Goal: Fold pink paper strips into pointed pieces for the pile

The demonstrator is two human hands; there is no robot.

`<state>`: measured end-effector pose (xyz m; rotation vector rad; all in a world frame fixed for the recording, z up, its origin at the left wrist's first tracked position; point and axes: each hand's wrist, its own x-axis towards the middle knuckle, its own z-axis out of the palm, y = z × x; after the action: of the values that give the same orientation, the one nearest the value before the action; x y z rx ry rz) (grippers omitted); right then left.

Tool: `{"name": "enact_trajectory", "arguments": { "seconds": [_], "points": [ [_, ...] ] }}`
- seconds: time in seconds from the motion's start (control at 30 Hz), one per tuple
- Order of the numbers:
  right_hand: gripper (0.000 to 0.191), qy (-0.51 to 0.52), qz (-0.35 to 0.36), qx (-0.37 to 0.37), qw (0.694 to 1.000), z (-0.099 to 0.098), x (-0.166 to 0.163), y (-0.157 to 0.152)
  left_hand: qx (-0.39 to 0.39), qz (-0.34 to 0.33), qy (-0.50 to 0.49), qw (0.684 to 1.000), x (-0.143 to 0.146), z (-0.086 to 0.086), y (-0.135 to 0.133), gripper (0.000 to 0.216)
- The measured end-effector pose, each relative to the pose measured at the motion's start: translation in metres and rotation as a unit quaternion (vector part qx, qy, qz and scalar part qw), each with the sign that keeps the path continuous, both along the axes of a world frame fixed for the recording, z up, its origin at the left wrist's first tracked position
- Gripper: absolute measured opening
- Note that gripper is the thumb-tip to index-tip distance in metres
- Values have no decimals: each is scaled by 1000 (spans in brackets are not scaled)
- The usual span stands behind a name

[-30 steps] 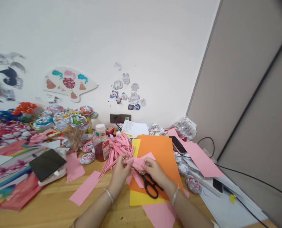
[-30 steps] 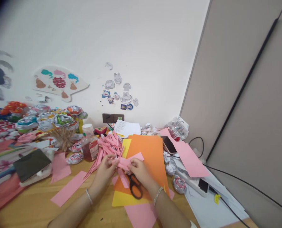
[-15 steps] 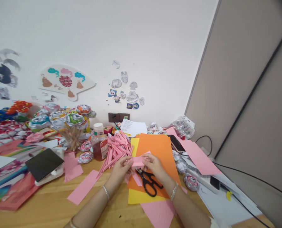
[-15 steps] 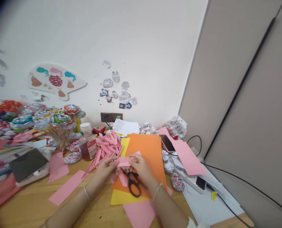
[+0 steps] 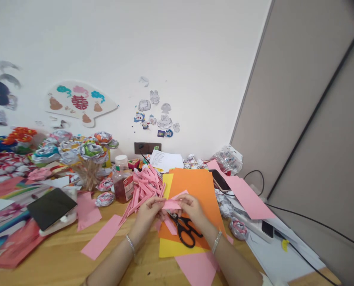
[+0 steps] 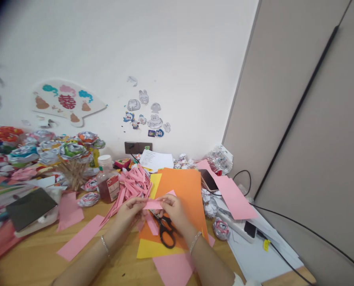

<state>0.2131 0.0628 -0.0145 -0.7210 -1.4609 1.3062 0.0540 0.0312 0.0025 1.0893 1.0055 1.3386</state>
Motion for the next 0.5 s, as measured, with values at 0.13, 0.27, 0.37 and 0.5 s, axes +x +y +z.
{"name": "enact_trajectory", "arguments": {
  "seconds": [0.13,0.27,0.37,0.5],
  "points": [
    [15,-20,-1,33,999,-1,3,1,-11,-44,4,999,-1,3,-1,27],
    [14,-101,-22,91,990,-3,5,1,-40,-103,44,993,-1,-1,-2,32],
    [19,-179,-41,146,972,-2,6,-1,-46,-124,66,989,-1,-7,0,29],
    [20,-199,-34,151,968,0,6,-5,-53,-102,82,990,0,-14,4,28]
  ]
}}
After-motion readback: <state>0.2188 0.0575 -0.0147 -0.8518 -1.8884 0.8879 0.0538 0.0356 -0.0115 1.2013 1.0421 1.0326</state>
